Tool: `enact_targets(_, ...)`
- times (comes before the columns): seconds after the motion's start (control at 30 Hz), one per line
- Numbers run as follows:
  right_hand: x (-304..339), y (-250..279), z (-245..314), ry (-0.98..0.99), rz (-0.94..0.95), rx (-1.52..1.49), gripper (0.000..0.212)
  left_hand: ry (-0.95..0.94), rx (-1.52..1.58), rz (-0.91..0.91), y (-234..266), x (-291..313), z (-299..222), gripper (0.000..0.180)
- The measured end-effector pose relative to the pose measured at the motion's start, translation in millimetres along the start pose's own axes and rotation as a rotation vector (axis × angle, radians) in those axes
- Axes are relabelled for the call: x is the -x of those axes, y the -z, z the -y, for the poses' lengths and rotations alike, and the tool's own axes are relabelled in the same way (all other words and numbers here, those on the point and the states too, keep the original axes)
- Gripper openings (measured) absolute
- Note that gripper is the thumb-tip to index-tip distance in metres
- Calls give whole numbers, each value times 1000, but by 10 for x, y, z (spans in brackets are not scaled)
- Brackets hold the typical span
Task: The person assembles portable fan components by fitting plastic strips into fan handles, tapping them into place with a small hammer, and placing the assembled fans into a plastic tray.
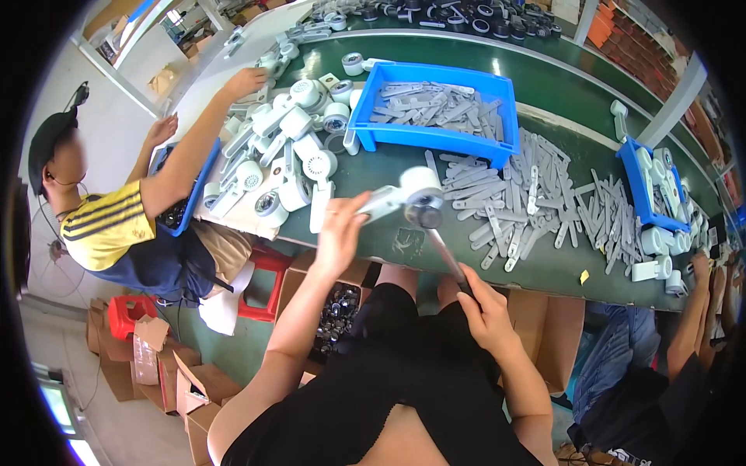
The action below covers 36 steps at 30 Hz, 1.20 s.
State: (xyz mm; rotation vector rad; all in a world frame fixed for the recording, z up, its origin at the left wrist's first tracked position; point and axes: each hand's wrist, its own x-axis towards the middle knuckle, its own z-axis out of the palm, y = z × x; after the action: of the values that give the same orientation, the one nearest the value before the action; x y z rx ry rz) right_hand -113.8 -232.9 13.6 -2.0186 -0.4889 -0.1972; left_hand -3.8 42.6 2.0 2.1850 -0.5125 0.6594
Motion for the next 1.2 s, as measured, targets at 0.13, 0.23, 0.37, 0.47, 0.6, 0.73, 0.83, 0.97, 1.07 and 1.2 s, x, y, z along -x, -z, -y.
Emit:
enact_targets(0.13,124,23,-223,-198,-117,-100,41,49,-184,-249,374,-360,295,33)
enact_targets(0.23,139,69,-285,-175,-228,-74,43,39,-553,-386,839,-823,843,30)
enact_targets(0.37,190,154,-289,-384,-385,-213,42,305,-929,-474,1451,-1194,1850,31)
enact_targets(0.47,363,299,-300,-472,-487,-254,42,478,-1077,-316,1653,-1384,2407,32)
enact_targets(0.6,593,483,-299,-536,-559,-254,41,437,-1093,-204,1922,-1519,3014,34)
enact_targets(0.73,808,478,-229,-636,-583,-212,40,682,-1139,-31,1621,-1557,2926,37)
enact_targets(0.83,916,569,-44,-664,-589,-166,38,607,-1175,-92,1557,-1586,2776,38)
enact_targets(0.97,989,730,123,-790,-514,-208,36,467,-1170,-82,1467,-1581,2360,58)
enact_targets(1.07,972,804,161,-880,-423,-232,35,434,-876,134,738,-1512,443,28)
enact_targets(1.2,879,764,57,-899,-359,-175,34,115,-337,463,-262,-1031,-465,24)
